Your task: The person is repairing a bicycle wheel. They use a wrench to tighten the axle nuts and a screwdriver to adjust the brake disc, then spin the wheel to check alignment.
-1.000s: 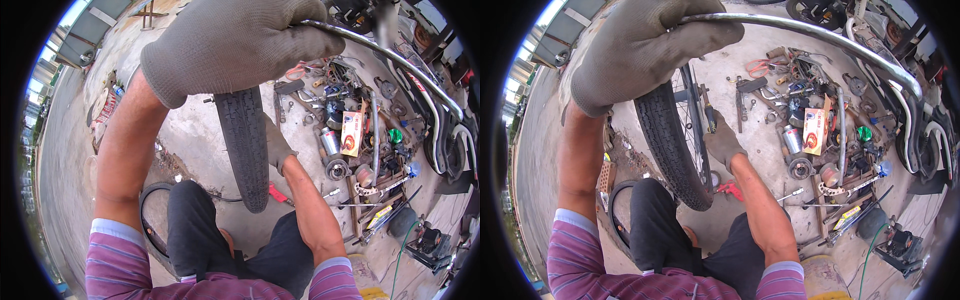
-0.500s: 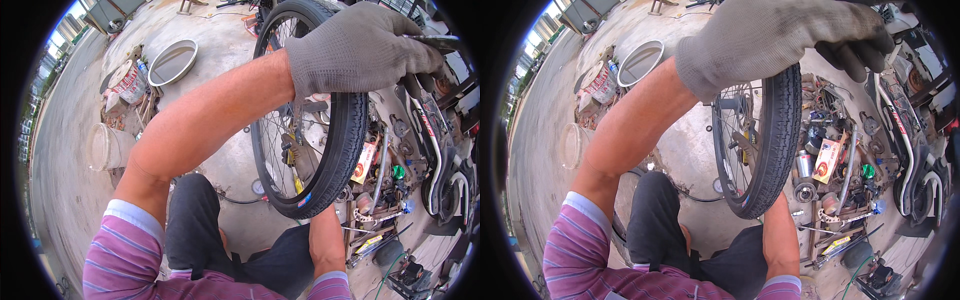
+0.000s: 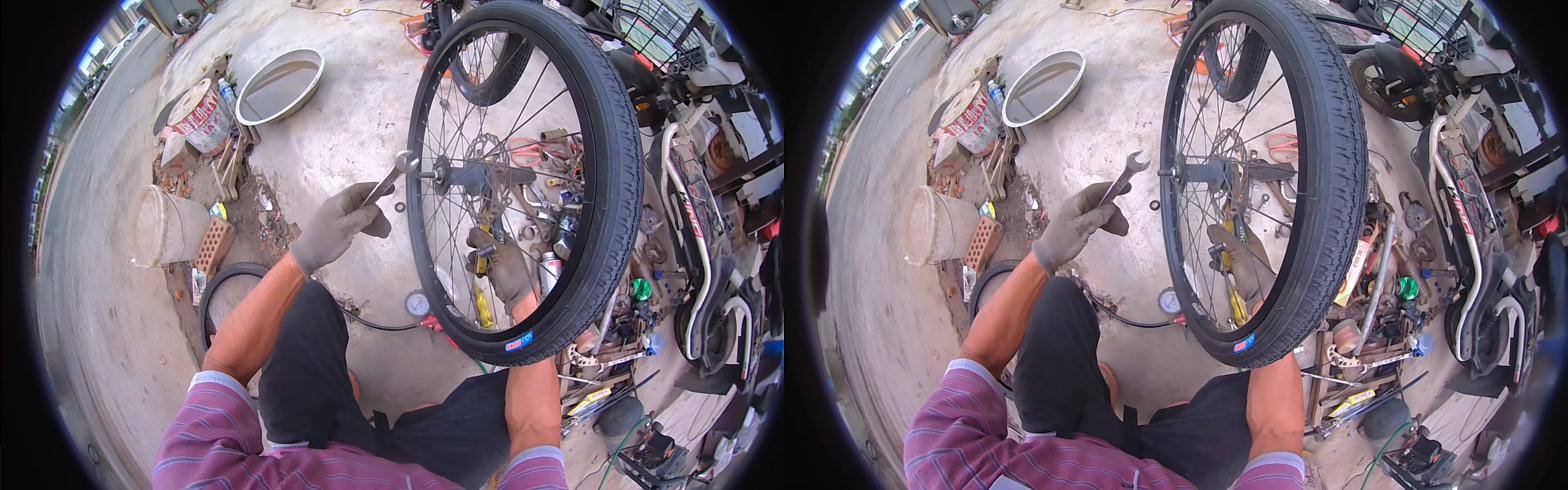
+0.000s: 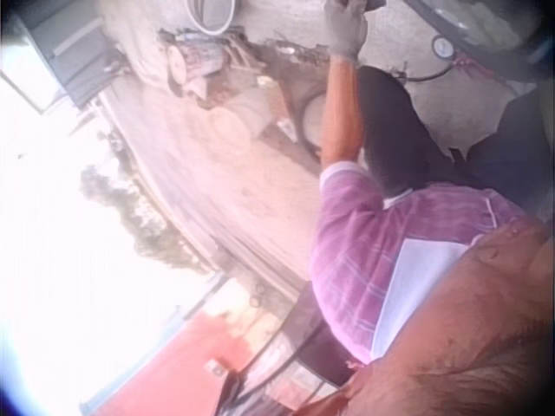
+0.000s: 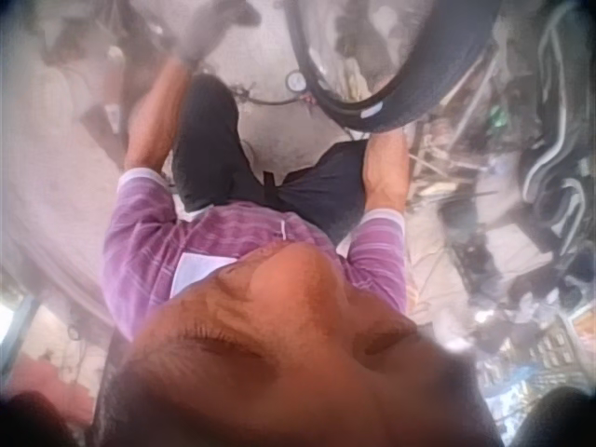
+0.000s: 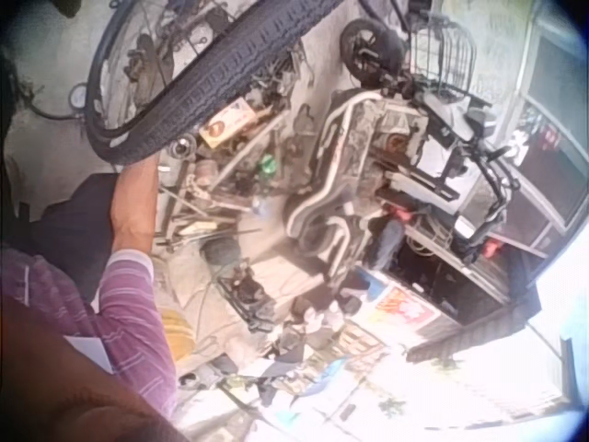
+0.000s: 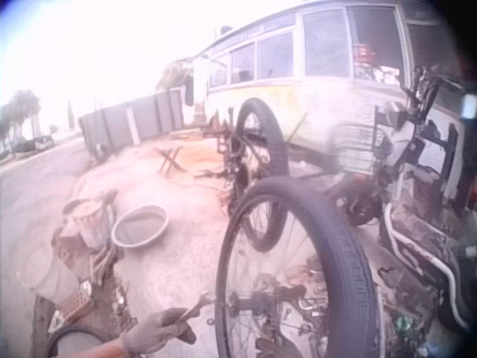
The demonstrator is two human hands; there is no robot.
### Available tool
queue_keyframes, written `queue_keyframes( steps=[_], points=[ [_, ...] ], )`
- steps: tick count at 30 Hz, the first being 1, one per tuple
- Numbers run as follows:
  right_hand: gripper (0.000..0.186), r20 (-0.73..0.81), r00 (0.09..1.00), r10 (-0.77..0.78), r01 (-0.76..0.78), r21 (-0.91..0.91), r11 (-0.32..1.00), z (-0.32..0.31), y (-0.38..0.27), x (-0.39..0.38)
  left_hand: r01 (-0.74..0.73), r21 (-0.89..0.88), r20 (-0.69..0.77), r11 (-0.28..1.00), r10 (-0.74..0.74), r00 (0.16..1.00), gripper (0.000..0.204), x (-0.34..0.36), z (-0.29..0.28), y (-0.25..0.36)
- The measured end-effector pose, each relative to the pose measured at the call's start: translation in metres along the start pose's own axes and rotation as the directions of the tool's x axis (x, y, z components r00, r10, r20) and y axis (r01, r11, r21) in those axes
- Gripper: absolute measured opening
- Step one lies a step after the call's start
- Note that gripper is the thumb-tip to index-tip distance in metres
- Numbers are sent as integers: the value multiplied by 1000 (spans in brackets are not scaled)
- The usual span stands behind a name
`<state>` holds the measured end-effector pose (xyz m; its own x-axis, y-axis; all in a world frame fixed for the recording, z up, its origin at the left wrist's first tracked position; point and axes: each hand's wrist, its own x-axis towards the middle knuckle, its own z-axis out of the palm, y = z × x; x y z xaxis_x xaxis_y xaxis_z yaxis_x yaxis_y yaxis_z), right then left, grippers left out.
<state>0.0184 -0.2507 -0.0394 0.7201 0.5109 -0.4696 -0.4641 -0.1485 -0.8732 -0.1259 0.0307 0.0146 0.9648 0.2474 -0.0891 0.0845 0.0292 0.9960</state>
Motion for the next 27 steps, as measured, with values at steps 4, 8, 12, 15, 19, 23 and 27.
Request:
queue_keyframes(
  steps=[4, 8, 12, 15, 19, 23, 27],
  points=[
    [51, 14, 1000, 19, -19, 56, 998, -5, 1, 3, 293, 108, 63, 950, -301, 952, 29, 6, -15, -29],
    [53, 20, 1000, 21, -22, 75, 997, -8, 5, 7, 254, -61, 167, 965, -241, 956, 33, 23, -19, -50],
    [52, 7, 1000, 15, -15, 38, 999, -7, 7, 7, 243, -37, 182, 969, -232, 956, 37, 41, -22, -70],
    [52, -5, 1000, 10, -10, 27, 1000, -6, 4, 4, 212, -50, 187, 976, -200, 962, 38, 48, -25, -78],
    [50, -27, 1000, -4, 4, -3, 1000, -2, -1, 1, 210, -78, 185, 975, -193, 964, 37, 57, -28, -81],
    [46, -46, 999, 21, -21, 6, 1000, 1, -1, 2, 161, -79, 230, 984, -139, 963, 38, 74, -27, -84],
    [43, -16, 1000, -18, 18, -11, 1000, -2, 5, 5, 181, -44, 306, 982, -159, 939, 43, 92, -29, -84]
  ],
)
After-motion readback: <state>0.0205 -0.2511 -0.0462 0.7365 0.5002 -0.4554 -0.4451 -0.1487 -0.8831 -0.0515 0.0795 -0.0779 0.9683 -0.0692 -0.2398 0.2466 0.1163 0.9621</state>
